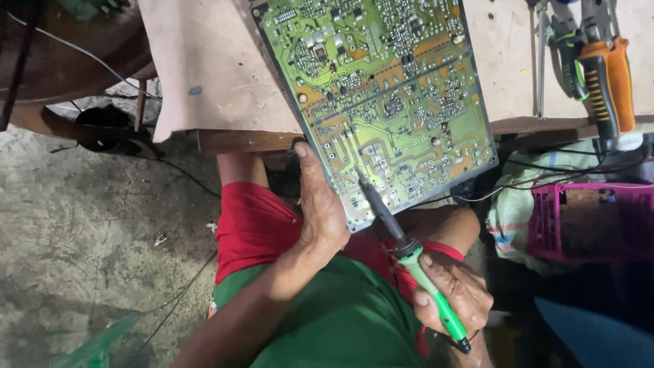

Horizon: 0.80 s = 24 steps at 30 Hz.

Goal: Soldering and desoldering electronic components on a large printed circuit board using a handheld soldering iron.

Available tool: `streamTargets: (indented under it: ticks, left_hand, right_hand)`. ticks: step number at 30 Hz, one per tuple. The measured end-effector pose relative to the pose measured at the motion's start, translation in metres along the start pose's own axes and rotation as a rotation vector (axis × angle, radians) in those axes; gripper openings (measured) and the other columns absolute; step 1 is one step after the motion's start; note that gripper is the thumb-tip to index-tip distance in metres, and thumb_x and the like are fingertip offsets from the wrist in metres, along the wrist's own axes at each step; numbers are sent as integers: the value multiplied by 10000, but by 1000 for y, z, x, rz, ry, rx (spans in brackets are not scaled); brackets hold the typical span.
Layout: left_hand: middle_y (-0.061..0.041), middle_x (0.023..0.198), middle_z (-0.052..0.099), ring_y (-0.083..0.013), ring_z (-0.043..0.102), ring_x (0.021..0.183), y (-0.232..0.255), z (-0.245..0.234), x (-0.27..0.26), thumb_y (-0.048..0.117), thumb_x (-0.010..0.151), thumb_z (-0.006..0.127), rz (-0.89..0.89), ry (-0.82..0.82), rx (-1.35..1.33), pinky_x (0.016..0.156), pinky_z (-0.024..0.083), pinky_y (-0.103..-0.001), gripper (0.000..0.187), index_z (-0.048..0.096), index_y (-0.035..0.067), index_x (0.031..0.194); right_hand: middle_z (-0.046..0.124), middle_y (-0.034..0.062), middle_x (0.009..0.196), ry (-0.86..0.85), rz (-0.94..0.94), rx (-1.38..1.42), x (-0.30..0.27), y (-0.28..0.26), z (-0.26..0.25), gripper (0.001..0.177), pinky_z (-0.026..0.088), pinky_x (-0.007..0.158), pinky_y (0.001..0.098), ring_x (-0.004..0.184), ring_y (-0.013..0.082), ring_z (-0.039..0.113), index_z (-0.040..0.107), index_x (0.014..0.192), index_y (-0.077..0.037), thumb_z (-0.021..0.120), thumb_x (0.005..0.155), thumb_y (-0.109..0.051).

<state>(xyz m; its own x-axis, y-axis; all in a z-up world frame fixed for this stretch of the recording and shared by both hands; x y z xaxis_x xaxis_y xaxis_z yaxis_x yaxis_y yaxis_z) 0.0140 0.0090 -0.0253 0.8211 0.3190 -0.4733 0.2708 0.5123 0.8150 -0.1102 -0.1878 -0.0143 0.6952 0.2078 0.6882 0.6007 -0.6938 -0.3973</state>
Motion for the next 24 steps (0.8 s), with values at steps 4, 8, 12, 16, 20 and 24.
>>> streamTargets:
  ticks: [4,8,12,16,20,24]
  left_hand:
    - [-84,1734,145,-207,98,1602,6,2,-2,773,829,250,-22,-28,-25,1267,74,-403,1043,188,96,1620]
    - [-75,1734,122,-186,92,1600,0,0,1,743,851,261,-51,6,-28,1270,70,-375,1009,172,96,1620]
    - [-67,1738,86,-187,59,1602,-11,-2,2,769,826,236,-72,-3,-25,1275,50,-400,1044,138,102,1622]
    - [-223,1246,695,-374,661,1174,-61,-14,21,462,1009,454,-250,-406,-793,1027,530,-516,592,612,-2,1341]
    - [-182,1247,722,-322,699,1147,-90,-22,36,181,1043,536,-365,-650,-858,1056,532,-497,315,692,25,1268]
    - [-204,1242,718,-352,686,1173,-83,-26,49,224,1002,556,-680,-666,-905,1081,509,-514,353,685,0,1243]
  right_hand:
    - [745,198,940,-22,6,57,-2,2,1,350,644,692,379,762,316,769,697,1071,59,622,947,-259]
    - [740,204,937,-15,-14,31,-5,1,2,359,632,681,381,734,311,752,691,1068,71,610,956,-261]
    - [746,219,944,42,-34,14,-5,-1,5,349,650,674,347,722,288,761,698,1063,81,631,946,-241]
    - [748,204,972,65,21,-12,-13,4,2,368,626,670,357,717,289,738,698,1069,81,629,944,-258]
    - [744,219,939,47,58,16,-10,4,0,398,646,694,373,770,322,769,697,1066,78,621,943,-292]
    - [744,210,958,71,74,58,-15,10,-1,415,652,713,356,774,321,771,689,1081,84,620,942,-301]
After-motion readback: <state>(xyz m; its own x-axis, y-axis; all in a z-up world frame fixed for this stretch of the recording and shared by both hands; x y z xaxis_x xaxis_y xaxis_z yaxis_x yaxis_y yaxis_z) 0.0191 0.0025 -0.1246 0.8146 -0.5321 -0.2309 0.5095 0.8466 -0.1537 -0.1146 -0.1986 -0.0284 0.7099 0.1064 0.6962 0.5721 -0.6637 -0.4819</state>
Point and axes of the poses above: each hand's wrist, its own x-axis towards the middle knuckle, its own z-axis out of the palm, y = z × x, the point moved 2 cm from there along x, towards the middle knuckle
